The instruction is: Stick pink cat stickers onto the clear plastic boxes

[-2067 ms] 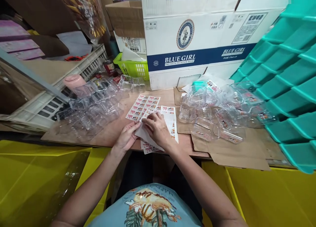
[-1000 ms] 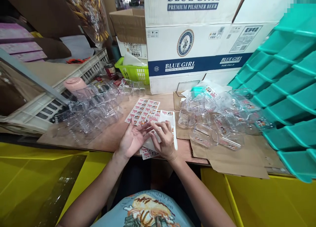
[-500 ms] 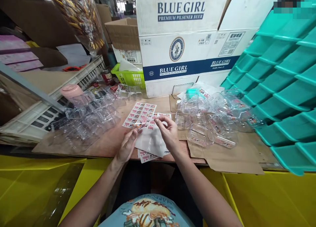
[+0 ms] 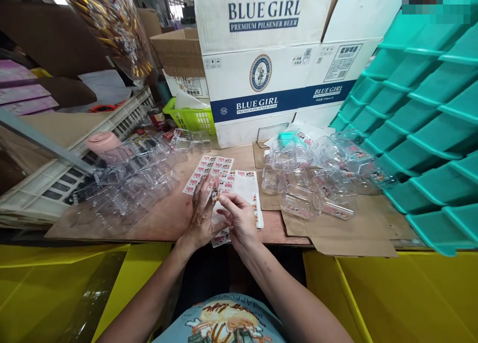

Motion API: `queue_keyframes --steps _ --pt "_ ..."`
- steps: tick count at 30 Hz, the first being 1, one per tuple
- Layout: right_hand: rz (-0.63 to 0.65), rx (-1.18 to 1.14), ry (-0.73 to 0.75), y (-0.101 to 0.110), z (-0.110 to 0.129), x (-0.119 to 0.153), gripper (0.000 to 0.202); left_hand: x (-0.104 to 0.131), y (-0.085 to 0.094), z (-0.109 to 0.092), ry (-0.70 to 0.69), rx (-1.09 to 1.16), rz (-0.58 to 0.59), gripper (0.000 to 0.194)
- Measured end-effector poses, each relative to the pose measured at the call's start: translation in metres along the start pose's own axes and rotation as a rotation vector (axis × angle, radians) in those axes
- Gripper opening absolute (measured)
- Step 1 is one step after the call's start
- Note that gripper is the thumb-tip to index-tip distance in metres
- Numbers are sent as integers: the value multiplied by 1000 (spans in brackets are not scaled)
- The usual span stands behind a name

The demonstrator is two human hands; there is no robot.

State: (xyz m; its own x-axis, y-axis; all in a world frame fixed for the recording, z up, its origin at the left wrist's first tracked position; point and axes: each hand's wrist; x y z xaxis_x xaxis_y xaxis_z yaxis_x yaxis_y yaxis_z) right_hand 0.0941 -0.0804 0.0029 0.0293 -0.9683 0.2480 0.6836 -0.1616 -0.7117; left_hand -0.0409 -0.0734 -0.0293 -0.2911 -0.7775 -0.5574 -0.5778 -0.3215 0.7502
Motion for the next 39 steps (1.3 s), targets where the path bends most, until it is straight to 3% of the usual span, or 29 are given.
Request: queue_keyframes --steps 3,8,10,12,13,15,17,19,21,23,25,28,30,33,35,39 --pt "78 298 193 5 21 -3 21 2 6 6 79 143 -70 91" --pt "323 1037 586 12 49 -10 12 -4 6 -1 518 891 -49 35" --pt "290 1093 713 15 51 -13 8 -8 4 -8 683 1070 -139 21" --pt "181 1031 758 19 48 -15 31 -11 2 -14 778 1154 -236 15" --pt "164 989 722 21 45 -16 40 -11 0 -17 796 1176 -245 15" --pt "222 923 600 23 40 -17 33 -10 -2 -21 780 1169 -219 14" --pt "260 893 560 26 37 -16 16 -6 -5 -23 704 1093 -148 16" --pt "175 869 648 30 39 -16 14 -3 -6 -19 596 936 -95 28" --pt "62 822 729 36 47 -16 13 0 -1 -6 502 703 -114 48" --pt "8 764 734 44 58 -14 14 0 12 15 439 400 -185 56" --pt "6 717 673 50 67 -11 22 -3 33 42 375 69 -221 50" --pt "93 679 520 45 63 -8 54 -10 67 79 272 -324 -199 42" --pt "224 702 430 26 47 -15 71 -13 83 96 234 -480 -164 47" --pt "418 769 413 -20 6 -48 77 -11 92 111 231 -617 -85 46" --pt "454 796 441 -56 -27 -81 83 -5 90 115 232 -646 -29 37" --pt "413 797 312 -107 -86 -145 110 9 86 121 210 -602 -9 32"
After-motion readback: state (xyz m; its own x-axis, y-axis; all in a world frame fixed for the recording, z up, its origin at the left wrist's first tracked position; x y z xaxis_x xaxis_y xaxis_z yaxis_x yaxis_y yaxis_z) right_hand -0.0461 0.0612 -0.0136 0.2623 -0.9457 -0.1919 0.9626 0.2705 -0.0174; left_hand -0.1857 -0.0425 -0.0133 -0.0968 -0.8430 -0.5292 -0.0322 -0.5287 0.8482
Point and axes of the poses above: each hand's wrist, its own x-axis away from the middle knuckle, its own y-axis out of the back of the hand, z = x × y, and after that the axes turned 10 degrees about -x, right-handed
